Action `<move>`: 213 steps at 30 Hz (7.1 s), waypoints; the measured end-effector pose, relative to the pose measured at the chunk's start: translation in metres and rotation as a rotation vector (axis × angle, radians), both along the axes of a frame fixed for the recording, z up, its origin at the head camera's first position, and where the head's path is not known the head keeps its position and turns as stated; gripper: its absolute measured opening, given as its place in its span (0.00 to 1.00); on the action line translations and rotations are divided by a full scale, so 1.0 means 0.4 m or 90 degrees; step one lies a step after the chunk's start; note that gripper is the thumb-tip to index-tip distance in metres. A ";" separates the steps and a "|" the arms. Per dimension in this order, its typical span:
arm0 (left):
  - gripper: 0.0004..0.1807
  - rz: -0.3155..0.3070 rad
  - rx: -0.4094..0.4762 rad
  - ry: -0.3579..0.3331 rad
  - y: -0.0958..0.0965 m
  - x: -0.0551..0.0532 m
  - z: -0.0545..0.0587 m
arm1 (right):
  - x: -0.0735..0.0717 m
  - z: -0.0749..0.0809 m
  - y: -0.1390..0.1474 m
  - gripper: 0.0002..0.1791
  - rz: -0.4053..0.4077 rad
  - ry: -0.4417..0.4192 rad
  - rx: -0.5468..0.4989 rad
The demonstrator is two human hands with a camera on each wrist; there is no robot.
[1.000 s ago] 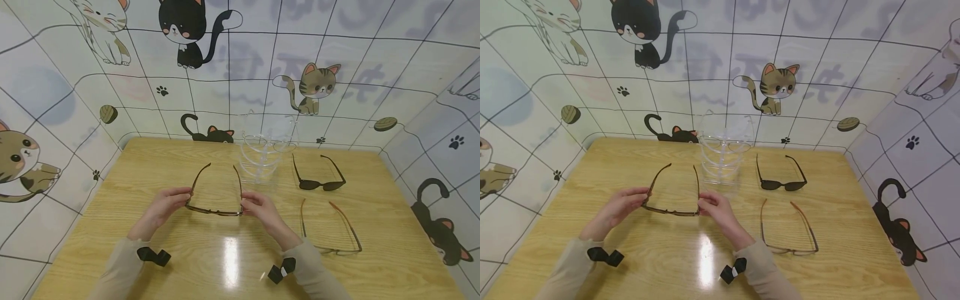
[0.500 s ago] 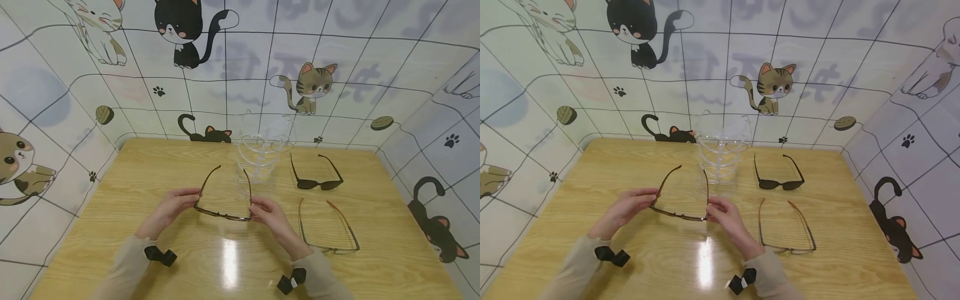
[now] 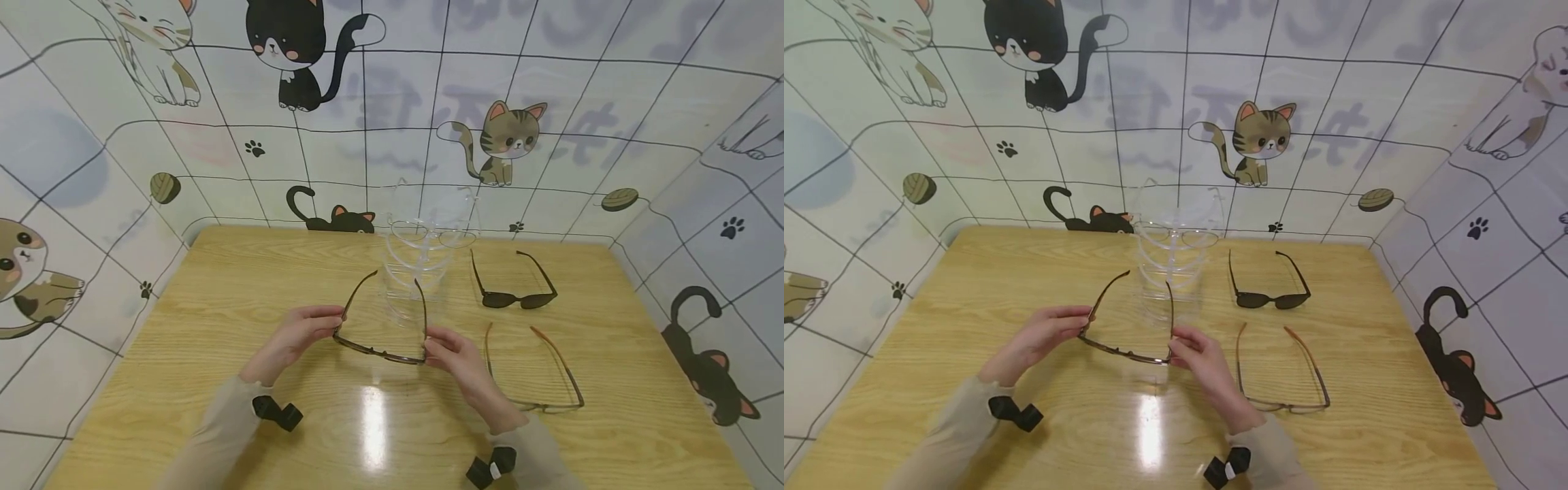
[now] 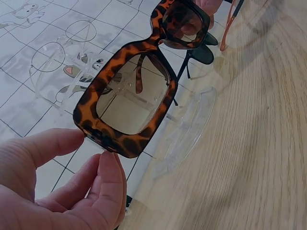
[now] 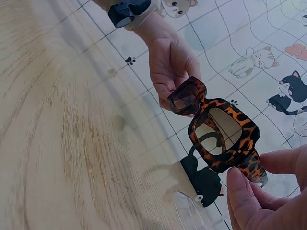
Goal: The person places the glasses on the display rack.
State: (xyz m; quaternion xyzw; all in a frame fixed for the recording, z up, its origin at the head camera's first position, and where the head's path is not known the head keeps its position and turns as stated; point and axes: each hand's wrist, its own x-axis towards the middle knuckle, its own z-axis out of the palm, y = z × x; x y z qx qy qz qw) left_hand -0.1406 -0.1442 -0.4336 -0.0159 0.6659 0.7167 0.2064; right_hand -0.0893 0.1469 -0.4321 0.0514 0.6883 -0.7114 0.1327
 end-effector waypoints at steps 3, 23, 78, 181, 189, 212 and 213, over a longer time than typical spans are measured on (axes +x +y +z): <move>0.24 0.002 0.004 -0.002 0.017 -0.007 -0.003 | 0.001 0.001 0.014 0.21 -0.002 -0.002 0.008; 0.22 0.058 0.039 -0.036 0.125 -0.086 -0.002 | -0.107 0.005 0.102 0.23 -0.008 0.010 0.076; 0.21 0.202 0.062 -0.044 0.212 -0.224 -0.040 | -0.309 -0.024 0.117 0.22 -0.095 -0.045 0.097; 0.09 -0.067 -0.026 0.043 0.623 0.117 -0.131 | 0.107 -0.031 0.532 0.27 -0.133 0.024 0.309; 0.11 -0.070 -0.029 0.027 0.638 0.123 -0.121 | 0.107 -0.048 0.532 0.28 -0.123 -0.026 0.356; 0.16 -0.048 0.088 -0.052 0.594 0.112 -0.073 | 0.111 -0.030 0.513 0.28 -0.123 -0.014 0.321; 0.16 -0.048 0.095 -0.052 0.589 0.110 -0.070 | 0.111 -0.027 0.509 0.28 -0.123 -0.008 0.310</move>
